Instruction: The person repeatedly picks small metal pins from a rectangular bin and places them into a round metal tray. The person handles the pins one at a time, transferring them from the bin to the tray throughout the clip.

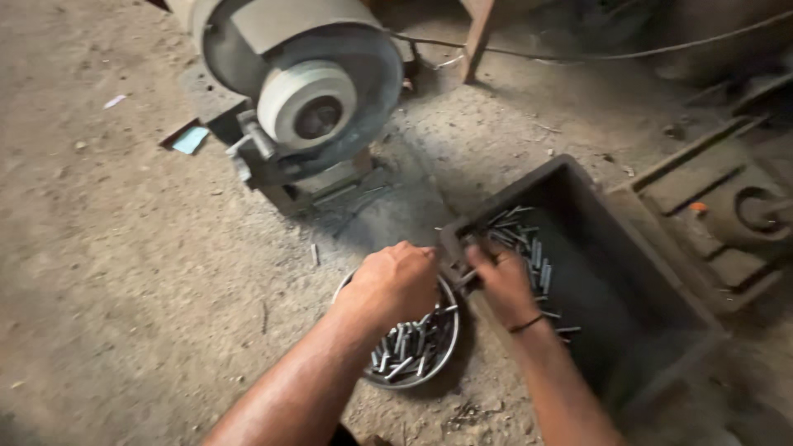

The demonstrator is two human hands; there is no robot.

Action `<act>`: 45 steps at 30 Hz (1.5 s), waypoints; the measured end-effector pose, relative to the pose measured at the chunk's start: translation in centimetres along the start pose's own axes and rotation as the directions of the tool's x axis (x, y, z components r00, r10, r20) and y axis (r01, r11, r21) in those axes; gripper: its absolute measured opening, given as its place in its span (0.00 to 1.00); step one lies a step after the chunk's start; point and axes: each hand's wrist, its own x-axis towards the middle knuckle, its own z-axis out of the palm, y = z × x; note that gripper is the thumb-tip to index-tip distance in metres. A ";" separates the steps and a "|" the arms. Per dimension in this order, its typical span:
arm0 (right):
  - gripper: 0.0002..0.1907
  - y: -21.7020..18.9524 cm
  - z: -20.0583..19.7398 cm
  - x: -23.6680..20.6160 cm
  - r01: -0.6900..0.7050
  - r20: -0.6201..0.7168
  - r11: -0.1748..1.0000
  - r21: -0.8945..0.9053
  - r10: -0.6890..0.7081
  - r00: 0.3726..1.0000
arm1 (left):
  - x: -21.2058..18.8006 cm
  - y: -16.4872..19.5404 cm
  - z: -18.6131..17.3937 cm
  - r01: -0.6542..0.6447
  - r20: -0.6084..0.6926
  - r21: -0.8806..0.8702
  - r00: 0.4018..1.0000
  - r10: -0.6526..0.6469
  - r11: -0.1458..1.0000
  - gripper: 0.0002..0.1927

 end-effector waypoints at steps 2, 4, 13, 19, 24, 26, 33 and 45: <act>0.06 -1.7 -3.1 0.7 -0.084 -0.069 0.951 0.298 0.109 0.992 | 0.0 0.3 -0.3 -0.017 0.010 0.021 1.000 0.017 1.000 0.15; 0.07 -2.4 -6.8 1.3 -0.181 -0.093 0.925 0.333 0.223 0.970 | -0.1 0.5 -0.6 0.001 0.031 0.018 1.000 -0.001 1.000 0.14; 0.08 3.6 -17.3 3.3 -0.409 -0.437 0.765 -0.498 0.186 0.880 | 0.4 0.4 -0.4 0.010 0.070 0.047 0.997 -0.013 0.999 0.14; 0.31 4.6 -16.5 4.2 -0.473 -0.498 0.400 -0.785 0.047 0.866 | 1.1 0.5 0.1 0.029 0.107 0.036 0.994 -0.033 0.999 0.14; 0.38 4.5 -16.9 4.4 -0.393 -0.422 0.332 -0.858 -0.018 0.906 | 1.4 0.6 0.1 0.033 0.123 0.058 0.992 -0.040 0.998 0.14; 0.35 4.6 -16.6 4.6 -0.350 -0.380 0.328 -0.878 -0.030 0.924 | 1.5 0.7 0.0 0.056 0.136 0.051 0.989 -0.062 0.997 0.14; 0.33 6.4 -14.9 4.5 -0.442 -0.462 0.298 -0.846 0.003 0.887 | 1.6 1.0 -0.1 0.057 0.160 0.040 0.985 -0.063 0.998 0.15; 0.26 7.7 -15.9 2.9 -0.280 -0.312 0.273 -0.921 -0.083 0.946 | 2.1 1.0 1.0 0.009 0.111 0.000 0.994 -0.009 1.000 0.15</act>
